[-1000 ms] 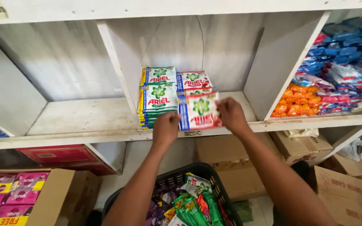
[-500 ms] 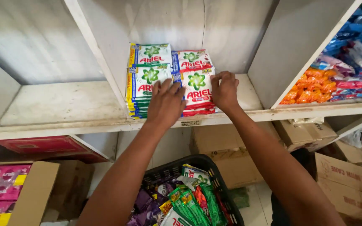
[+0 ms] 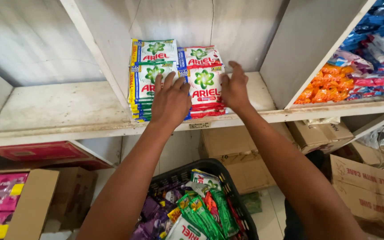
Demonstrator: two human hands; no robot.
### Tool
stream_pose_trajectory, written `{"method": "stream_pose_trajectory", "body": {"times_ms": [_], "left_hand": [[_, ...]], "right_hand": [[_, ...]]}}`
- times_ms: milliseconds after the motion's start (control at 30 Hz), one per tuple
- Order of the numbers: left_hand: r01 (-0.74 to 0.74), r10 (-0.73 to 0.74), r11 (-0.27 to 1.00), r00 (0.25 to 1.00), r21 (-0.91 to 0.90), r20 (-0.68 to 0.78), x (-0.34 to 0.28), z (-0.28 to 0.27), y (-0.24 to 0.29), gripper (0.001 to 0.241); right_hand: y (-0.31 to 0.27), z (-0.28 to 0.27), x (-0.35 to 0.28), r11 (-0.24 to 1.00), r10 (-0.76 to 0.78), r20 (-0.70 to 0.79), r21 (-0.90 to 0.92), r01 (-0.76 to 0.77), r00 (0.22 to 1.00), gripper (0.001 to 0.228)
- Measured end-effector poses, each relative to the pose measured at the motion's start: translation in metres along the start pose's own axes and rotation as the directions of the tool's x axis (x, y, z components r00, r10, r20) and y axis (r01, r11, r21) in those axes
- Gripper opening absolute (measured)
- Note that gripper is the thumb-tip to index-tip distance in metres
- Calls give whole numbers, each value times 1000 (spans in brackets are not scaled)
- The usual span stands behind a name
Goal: Restocking and organizing detergent packets on a store shelf from a basket.
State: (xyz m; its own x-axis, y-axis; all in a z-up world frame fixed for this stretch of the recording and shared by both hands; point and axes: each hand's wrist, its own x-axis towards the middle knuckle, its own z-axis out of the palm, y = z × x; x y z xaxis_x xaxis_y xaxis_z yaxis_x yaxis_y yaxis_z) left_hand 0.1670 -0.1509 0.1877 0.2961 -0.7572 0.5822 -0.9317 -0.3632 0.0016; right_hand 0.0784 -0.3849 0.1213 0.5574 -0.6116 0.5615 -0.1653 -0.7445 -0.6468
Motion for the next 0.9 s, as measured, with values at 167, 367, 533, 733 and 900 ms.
{"method": "stream_pose_trajectory", "body": {"times_ms": [167,367,533,733,900], "left_hand": [[22,-52,978,989,-207,-141,-70,-44,29,25],[406,-280,800,904,-442,323,-209,-92,80,23],[682,-380,521,724,-513,576,-313,-45,73,28],[728,-494,616,655,-302,571,-380,-21,61,26],[728,-495,521,683,-446,537,-352,-39,72,34]], "right_hand": [[-26,-50,-73,966,-46,-69,250,61,997,35],[0,-68,-312,635,143,627,535,-557,766,10],[13,-47,-401,819,46,799,314,-480,600,15],[-3,-57,-416,990,131,907,-100,-98,400,36],[-42,-68,-388,984,125,816,-31,-174,564,28]]}}
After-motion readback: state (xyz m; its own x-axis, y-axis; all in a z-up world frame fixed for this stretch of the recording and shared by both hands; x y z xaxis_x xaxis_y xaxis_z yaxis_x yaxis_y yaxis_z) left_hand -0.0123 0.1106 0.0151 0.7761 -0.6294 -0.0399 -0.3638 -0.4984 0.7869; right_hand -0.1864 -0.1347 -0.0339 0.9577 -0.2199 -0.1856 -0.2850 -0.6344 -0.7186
